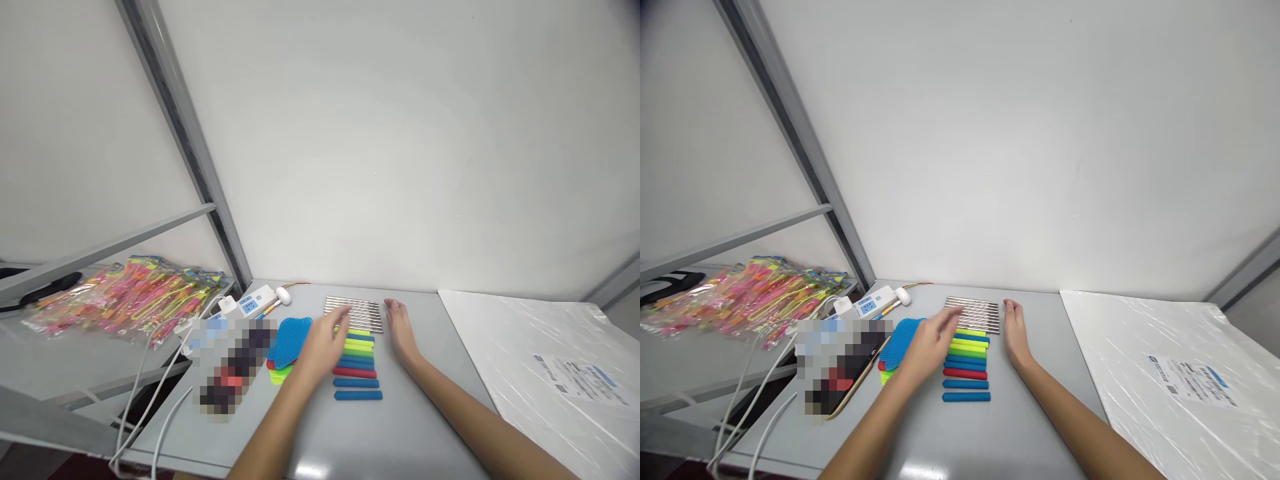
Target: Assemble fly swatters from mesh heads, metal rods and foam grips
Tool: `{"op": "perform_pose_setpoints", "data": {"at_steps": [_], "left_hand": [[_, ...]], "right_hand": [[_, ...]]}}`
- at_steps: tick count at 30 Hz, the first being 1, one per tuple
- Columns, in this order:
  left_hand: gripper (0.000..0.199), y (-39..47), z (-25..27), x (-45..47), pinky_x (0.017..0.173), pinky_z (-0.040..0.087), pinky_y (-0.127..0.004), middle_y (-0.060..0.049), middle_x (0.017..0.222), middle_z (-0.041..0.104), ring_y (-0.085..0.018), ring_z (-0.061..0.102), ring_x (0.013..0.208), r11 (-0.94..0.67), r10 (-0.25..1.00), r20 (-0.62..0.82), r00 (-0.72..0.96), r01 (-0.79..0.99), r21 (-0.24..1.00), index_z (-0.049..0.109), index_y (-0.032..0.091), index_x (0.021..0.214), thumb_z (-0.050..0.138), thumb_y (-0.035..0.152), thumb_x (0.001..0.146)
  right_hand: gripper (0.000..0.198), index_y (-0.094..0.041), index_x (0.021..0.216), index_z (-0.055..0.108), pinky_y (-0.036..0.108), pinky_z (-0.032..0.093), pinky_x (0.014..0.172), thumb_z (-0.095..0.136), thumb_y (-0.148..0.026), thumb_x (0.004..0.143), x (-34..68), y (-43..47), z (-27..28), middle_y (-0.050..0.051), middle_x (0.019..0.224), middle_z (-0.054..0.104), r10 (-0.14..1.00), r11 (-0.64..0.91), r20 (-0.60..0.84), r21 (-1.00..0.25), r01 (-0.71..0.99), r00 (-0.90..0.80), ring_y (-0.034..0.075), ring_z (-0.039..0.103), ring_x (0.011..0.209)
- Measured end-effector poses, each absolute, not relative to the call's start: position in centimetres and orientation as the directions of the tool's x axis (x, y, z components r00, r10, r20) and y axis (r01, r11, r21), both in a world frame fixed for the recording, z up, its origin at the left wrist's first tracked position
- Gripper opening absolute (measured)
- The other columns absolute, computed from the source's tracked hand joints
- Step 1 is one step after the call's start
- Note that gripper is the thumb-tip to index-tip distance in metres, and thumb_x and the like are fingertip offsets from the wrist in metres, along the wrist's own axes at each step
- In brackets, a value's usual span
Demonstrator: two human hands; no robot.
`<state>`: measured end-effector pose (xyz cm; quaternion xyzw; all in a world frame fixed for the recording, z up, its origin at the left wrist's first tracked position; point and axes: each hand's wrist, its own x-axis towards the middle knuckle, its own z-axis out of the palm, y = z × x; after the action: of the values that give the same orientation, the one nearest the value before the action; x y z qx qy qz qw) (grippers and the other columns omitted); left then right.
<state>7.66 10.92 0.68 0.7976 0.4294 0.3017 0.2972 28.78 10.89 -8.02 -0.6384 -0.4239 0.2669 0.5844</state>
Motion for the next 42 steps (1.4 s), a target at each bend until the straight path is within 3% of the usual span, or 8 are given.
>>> {"op": "perform_pose_setpoints", "data": {"at_steps": [3,8,14,20,23,28,34,42], "left_hand": [[0.037,6.3,-2.0,6.5,0.111,0.038,-0.038,-0.005,0.139,0.053,-0.02,0.047,0.13,-0.647,0.745,0.378,0.55,0.458,0.609,0.054,0.026,0.13,0.046,0.034,0.095],[0.064,3.1,-6.1,5.1,0.109,0.041,-0.043,-0.007,0.146,0.045,-0.025,0.042,0.134,-0.683,0.727,0.352,0.59,0.562,0.467,0.037,0.029,0.142,0.066,0.03,0.085],[0.049,3.0,-6.5,4.9,0.098,0.049,-0.042,-0.009,0.127,0.054,-0.025,0.053,0.118,-0.683,0.73,0.414,0.544,0.602,0.413,0.048,0.028,0.131,0.063,0.02,0.085],[0.017,2.6,-6.4,4.2,0.086,0.049,-0.043,-0.008,0.101,0.061,-0.026,0.058,0.101,-0.576,0.812,0.367,0.454,0.727,0.375,0.058,0.023,0.105,0.058,0.03,0.09],[0.017,2.4,-6.5,4.1,0.081,0.049,-0.038,-0.005,0.091,0.063,-0.025,0.059,0.094,-0.476,0.876,0.268,0.402,0.812,0.338,0.059,0.021,0.091,0.056,0.038,0.09],[0.034,2.2,-6.8,4.1,0.076,0.049,-0.032,-0.008,0.098,0.067,-0.024,0.064,0.093,-0.407,0.909,0.218,0.354,0.864,0.296,0.06,0.019,0.114,0.054,0.043,0.091],[0.04,2.2,-6.6,4.3,0.065,0.047,-0.029,-0.006,0.093,0.068,-0.023,0.067,0.081,-0.386,0.919,0.177,0.351,0.893,0.233,0.057,0.024,0.125,0.052,0.046,0.091],[0.032,2.3,-6.5,4.2,0.063,0.046,-0.029,-0.004,0.094,0.069,-0.023,0.067,0.082,-0.401,0.912,0.183,0.368,0.892,0.209,0.058,0.026,0.121,0.045,0.041,0.096]], "right_hand": [[0.045,-0.025,0.121,0.048,0.042,0.043,0.1,0.038,-0.057,0.091,28.4,8.2,-7.9,0.011,0.129,0.056,0.863,0.038,0.157,-0.968,0.248,0.48,0.028,0.049,0.124],[0.039,-0.026,0.121,0.045,0.042,0.044,0.098,0.045,-0.049,0.091,27.3,4.2,-8.1,0.01,0.131,0.053,0.909,0.055,0.18,-0.946,0.319,0.377,0.027,0.052,0.12],[0.028,-0.028,0.108,0.057,0.05,0.037,0.1,0.055,-0.042,0.085,26.2,0.7,-8.0,0.008,0.111,0.058,0.939,0.129,0.261,-0.87,0.477,0.222,0.03,0.052,0.112],[0.045,-0.027,0.121,0.054,0.051,0.037,0.095,0.056,-0.052,0.084,26.0,-2.0,-7.8,0.01,0.111,0.058,0.967,0.115,0.253,-0.563,0.819,0.038,0.031,0.052,0.107],[0.052,-0.022,0.127,0.054,0.05,0.035,0.097,0.051,-0.054,0.086,25.3,-2.5,-8.0,0.013,0.121,0.057,0.972,0.056,0.231,-0.393,0.918,0.04,0.032,0.049,0.111],[0.064,-0.013,0.144,0.039,0.054,0.017,0.11,0.029,-0.052,0.094,23.5,-3.1,-8.8,0.013,0.15,0.037,0.98,-0.088,0.159,-0.207,0.974,0.123,0.032,0.028,0.136],[0.073,-0.01,0.151,0.022,0.054,0.007,0.113,0.017,-0.056,0.095,22.3,-2.7,-9.1,0.007,0.159,0.014,0.986,-0.16,0.015,-0.172,0.972,0.164,0.029,0.007,0.145],[0.074,-0.007,0.152,0.016,0.057,0.005,0.113,0.014,-0.056,0.095,21.9,-2.0,-9.2,0.008,0.159,0.008,0.984,-0.178,-0.009,-0.193,0.965,0.18,0.028,0.003,0.146]]}}
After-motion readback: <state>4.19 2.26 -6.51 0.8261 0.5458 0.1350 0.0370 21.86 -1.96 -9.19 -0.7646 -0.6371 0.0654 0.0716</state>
